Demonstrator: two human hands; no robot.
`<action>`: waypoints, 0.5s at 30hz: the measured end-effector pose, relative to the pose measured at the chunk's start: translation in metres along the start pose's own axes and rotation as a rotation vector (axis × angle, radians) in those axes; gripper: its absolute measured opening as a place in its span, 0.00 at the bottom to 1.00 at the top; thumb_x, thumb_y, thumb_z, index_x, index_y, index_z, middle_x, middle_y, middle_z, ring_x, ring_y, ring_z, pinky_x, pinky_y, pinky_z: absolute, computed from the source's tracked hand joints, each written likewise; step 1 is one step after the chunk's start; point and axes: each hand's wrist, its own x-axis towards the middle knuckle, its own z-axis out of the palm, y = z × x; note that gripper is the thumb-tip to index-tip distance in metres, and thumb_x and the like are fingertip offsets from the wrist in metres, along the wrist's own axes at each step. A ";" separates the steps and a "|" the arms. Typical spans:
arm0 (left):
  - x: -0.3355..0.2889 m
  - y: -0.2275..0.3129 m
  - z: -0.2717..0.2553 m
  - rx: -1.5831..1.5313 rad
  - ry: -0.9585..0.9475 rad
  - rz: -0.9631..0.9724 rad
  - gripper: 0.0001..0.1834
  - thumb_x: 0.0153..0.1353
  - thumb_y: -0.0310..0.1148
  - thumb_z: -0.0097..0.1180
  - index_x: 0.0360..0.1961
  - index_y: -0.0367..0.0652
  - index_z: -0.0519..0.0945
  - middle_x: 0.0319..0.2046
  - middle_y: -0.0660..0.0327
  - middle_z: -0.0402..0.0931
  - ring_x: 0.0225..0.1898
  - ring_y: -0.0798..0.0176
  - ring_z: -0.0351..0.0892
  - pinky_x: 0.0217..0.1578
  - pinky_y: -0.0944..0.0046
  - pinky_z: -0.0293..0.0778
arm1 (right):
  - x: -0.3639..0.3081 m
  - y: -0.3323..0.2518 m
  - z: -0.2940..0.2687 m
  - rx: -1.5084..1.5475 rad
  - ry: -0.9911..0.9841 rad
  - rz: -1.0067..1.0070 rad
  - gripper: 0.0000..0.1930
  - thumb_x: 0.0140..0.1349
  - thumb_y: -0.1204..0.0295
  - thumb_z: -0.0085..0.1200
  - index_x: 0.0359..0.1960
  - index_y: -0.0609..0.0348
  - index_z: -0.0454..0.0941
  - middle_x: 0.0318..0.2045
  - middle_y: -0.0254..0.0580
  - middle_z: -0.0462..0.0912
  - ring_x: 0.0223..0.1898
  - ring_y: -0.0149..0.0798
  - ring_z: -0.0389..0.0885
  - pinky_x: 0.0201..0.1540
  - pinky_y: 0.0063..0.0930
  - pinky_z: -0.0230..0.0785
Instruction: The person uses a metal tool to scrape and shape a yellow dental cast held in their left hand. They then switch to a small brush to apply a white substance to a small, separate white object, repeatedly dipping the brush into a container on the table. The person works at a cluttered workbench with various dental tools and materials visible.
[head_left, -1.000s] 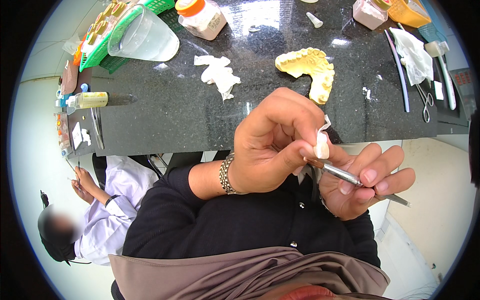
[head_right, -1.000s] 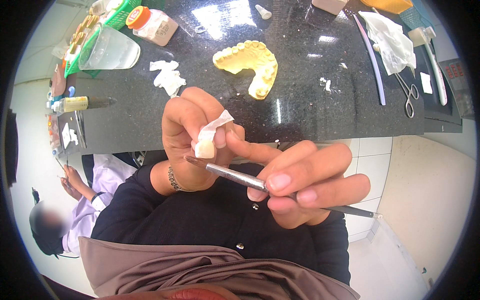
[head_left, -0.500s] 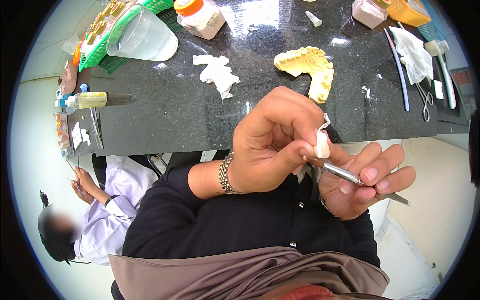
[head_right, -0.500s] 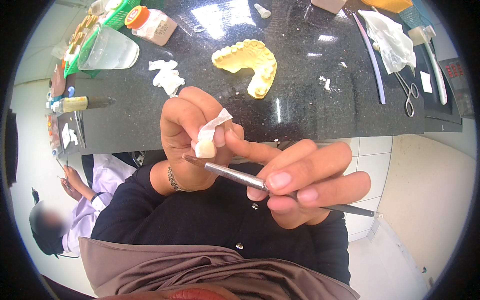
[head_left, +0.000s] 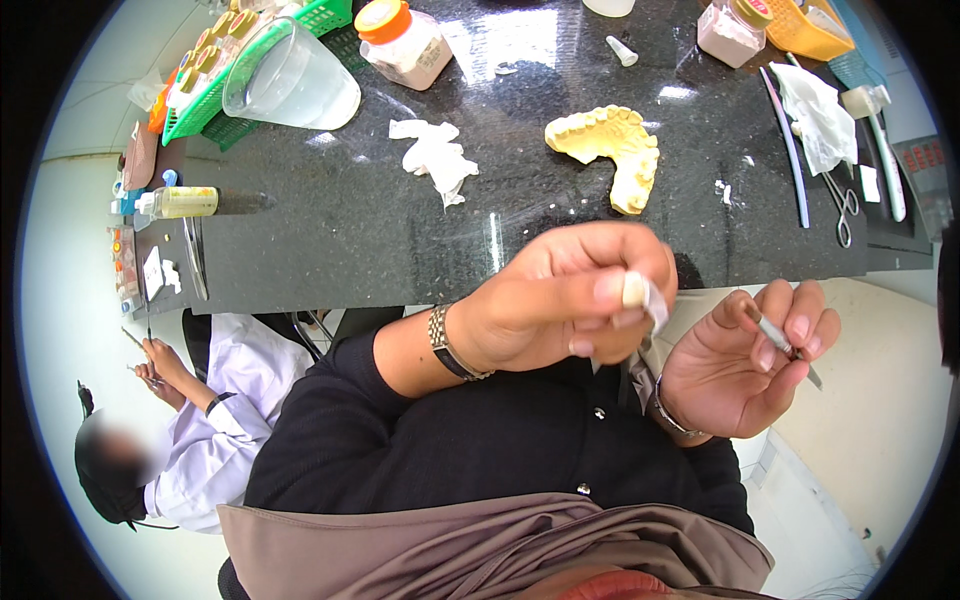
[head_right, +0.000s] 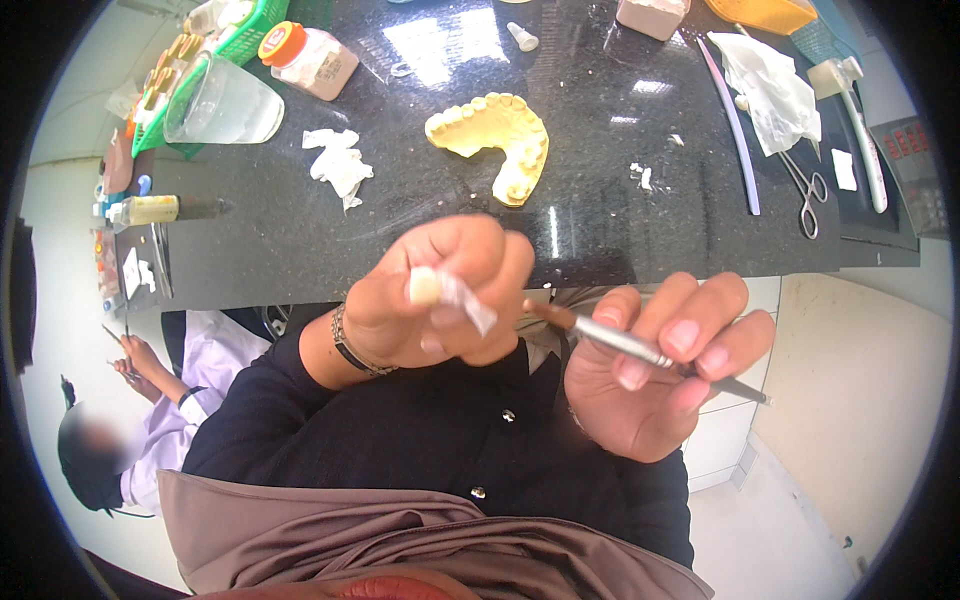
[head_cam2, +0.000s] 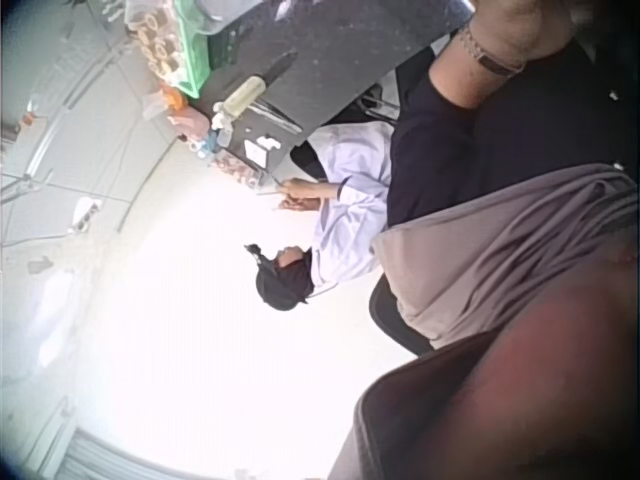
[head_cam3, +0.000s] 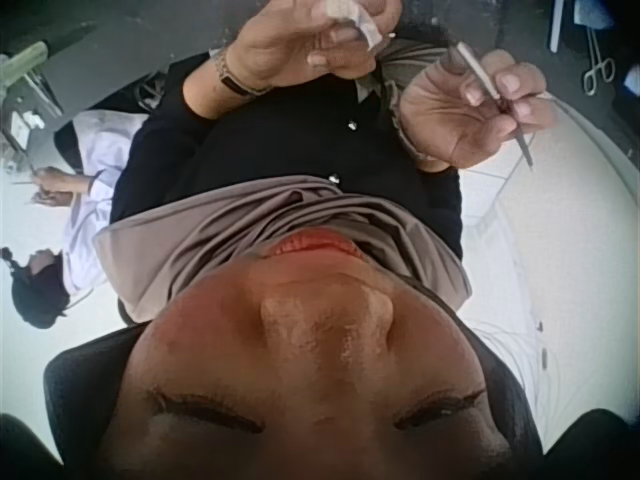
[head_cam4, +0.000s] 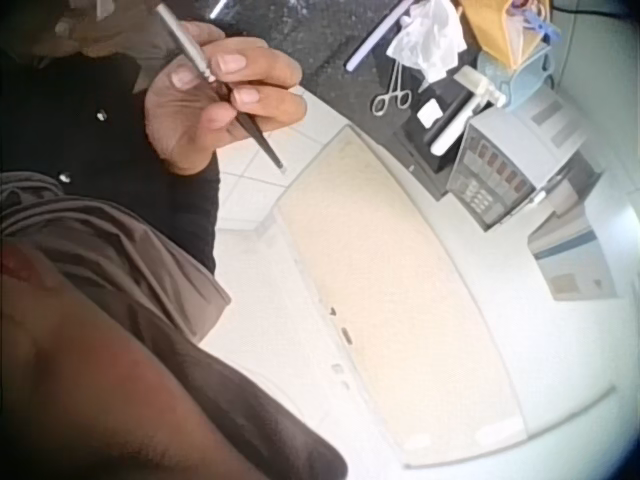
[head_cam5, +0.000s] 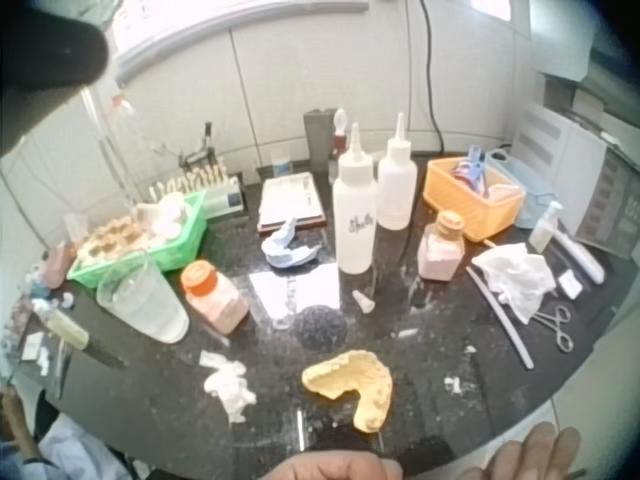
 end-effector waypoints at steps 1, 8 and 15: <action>-0.001 -0.001 -0.001 -0.062 -0.022 -0.055 0.13 0.53 0.39 0.52 0.24 0.46 0.63 0.22 0.64 0.60 0.14 0.76 0.56 0.16 0.74 0.53 | 0.000 -0.001 -0.001 0.030 0.023 0.025 0.07 0.58 0.74 0.45 0.32 0.57 0.58 0.35 0.41 0.63 0.29 0.30 0.68 0.43 0.36 0.69; -0.004 -0.009 -0.007 -0.298 -0.302 -0.153 0.12 0.54 0.35 0.51 0.24 0.38 0.67 0.21 0.63 0.62 0.15 0.79 0.54 0.16 0.78 0.53 | 0.001 0.001 -0.003 0.015 0.013 0.042 0.09 0.57 0.77 0.46 0.34 0.59 0.58 0.37 0.43 0.63 0.31 0.31 0.69 0.50 0.33 0.68; -0.005 -0.002 -0.004 -0.303 -0.284 -0.248 0.13 0.52 0.37 0.53 0.23 0.38 0.67 0.21 0.61 0.63 0.16 0.77 0.55 0.16 0.78 0.53 | 0.000 -0.001 -0.002 -0.029 0.012 0.031 0.09 0.57 0.76 0.46 0.35 0.59 0.58 0.36 0.42 0.63 0.30 0.31 0.70 0.46 0.34 0.71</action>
